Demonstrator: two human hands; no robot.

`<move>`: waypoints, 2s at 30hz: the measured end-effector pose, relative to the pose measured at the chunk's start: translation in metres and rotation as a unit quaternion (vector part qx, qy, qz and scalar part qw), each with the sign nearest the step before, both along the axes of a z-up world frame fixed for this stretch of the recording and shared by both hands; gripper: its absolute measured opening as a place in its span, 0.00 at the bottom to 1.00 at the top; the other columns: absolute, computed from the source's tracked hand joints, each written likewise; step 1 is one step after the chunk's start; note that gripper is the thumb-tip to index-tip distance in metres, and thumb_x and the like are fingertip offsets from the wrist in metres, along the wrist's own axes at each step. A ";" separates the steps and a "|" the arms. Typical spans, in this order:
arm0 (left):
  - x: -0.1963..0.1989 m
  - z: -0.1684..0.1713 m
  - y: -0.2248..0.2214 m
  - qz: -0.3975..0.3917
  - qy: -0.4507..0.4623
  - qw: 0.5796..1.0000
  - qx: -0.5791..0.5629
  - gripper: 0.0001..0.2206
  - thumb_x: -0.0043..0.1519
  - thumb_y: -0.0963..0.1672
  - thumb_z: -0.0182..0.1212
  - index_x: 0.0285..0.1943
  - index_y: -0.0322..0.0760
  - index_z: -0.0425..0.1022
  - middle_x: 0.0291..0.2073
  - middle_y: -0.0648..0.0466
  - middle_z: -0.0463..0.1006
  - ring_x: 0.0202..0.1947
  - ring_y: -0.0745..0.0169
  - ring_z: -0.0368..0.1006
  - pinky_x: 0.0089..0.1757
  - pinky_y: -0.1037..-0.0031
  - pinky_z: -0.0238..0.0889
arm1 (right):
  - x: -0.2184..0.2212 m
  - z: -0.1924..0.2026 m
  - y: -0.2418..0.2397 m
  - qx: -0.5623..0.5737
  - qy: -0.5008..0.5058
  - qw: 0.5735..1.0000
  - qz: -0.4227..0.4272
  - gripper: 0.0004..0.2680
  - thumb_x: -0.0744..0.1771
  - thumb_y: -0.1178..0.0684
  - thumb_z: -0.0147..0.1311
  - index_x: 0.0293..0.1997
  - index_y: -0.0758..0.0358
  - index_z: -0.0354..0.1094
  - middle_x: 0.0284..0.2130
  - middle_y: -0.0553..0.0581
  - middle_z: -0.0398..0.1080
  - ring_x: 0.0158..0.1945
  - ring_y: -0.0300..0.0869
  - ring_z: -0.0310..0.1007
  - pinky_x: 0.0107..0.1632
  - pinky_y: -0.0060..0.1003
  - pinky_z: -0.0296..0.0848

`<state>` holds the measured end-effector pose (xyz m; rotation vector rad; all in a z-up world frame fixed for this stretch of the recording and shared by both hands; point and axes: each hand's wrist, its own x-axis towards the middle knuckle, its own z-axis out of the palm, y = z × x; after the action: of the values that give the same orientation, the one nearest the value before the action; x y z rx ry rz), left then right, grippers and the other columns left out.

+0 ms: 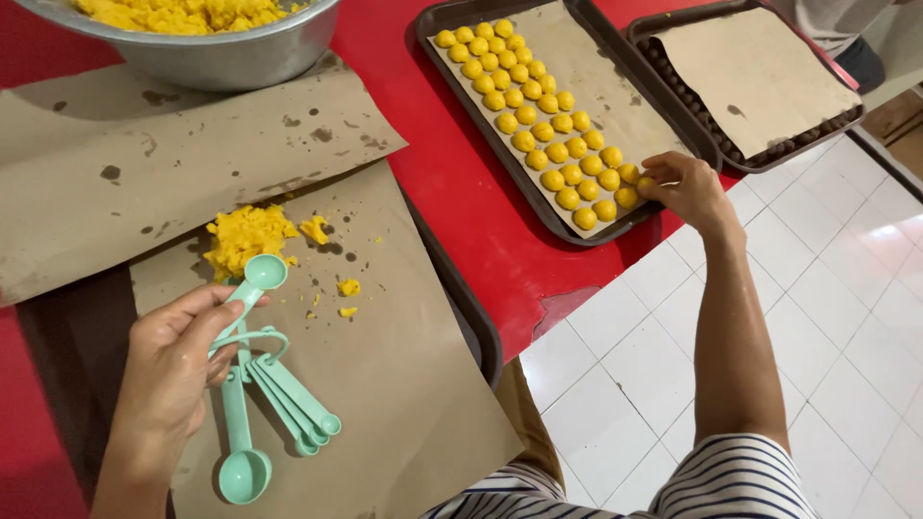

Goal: Shaping yellow dough into small balls using a measuring spoon and placing them on a baking tray

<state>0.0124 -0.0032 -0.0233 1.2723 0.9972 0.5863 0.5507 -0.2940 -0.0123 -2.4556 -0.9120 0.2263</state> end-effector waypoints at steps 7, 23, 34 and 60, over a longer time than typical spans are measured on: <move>0.001 -0.001 0.001 0.002 0.016 1.000 0.007 0.08 0.64 0.42 0.57 0.42 0.32 0.81 0.16 0.59 0.55 0.16 0.74 0.44 0.21 0.77 0.34 | 0.038 -0.036 0.015 -0.011 -0.051 0.999 -0.012 0.14 0.66 0.54 0.66 0.55 0.66 0.74 0.41 0.59 0.77 0.40 0.43 0.75 0.42 0.39 0.76; 0.001 -0.014 0.000 0.060 -0.052 0.997 0.020 0.11 0.58 0.44 0.64 0.47 0.36 0.82 0.27 0.55 0.69 0.27 0.71 0.61 0.29 0.77 0.64 | -0.010 -0.032 0.073 -0.012 -0.286 0.956 0.057 0.19 0.66 0.51 0.70 0.65 0.60 0.74 0.44 0.64 0.78 0.48 0.57 0.79 0.47 0.51 0.78; -0.004 -0.020 0.013 0.036 -0.082 0.992 0.087 0.06 0.57 0.44 0.61 0.35 0.39 0.82 0.19 0.60 0.62 0.22 0.75 0.61 0.27 0.81 0.67 | -0.287 -0.023 0.242 0.141 -0.107 0.879 0.442 0.17 0.65 0.51 0.65 0.58 0.63 0.73 0.49 0.64 0.75 0.55 0.58 0.75 0.56 0.51 0.75; -0.007 -0.014 0.012 0.023 -0.081 0.990 0.109 0.07 0.58 0.43 0.59 0.34 0.36 0.82 0.15 0.58 0.61 0.21 0.74 0.61 0.26 0.79 0.69 | -0.301 -0.076 0.292 0.107 -0.131 0.904 0.392 0.06 0.62 0.52 0.65 0.41 0.48 0.79 0.38 0.46 0.74 0.46 0.48 0.74 0.46 0.45 0.78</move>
<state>0.0057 0.0089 -0.0371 1.3703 0.8458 0.8400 0.2493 -0.0020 -0.0879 -1.8220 -1.9056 0.0554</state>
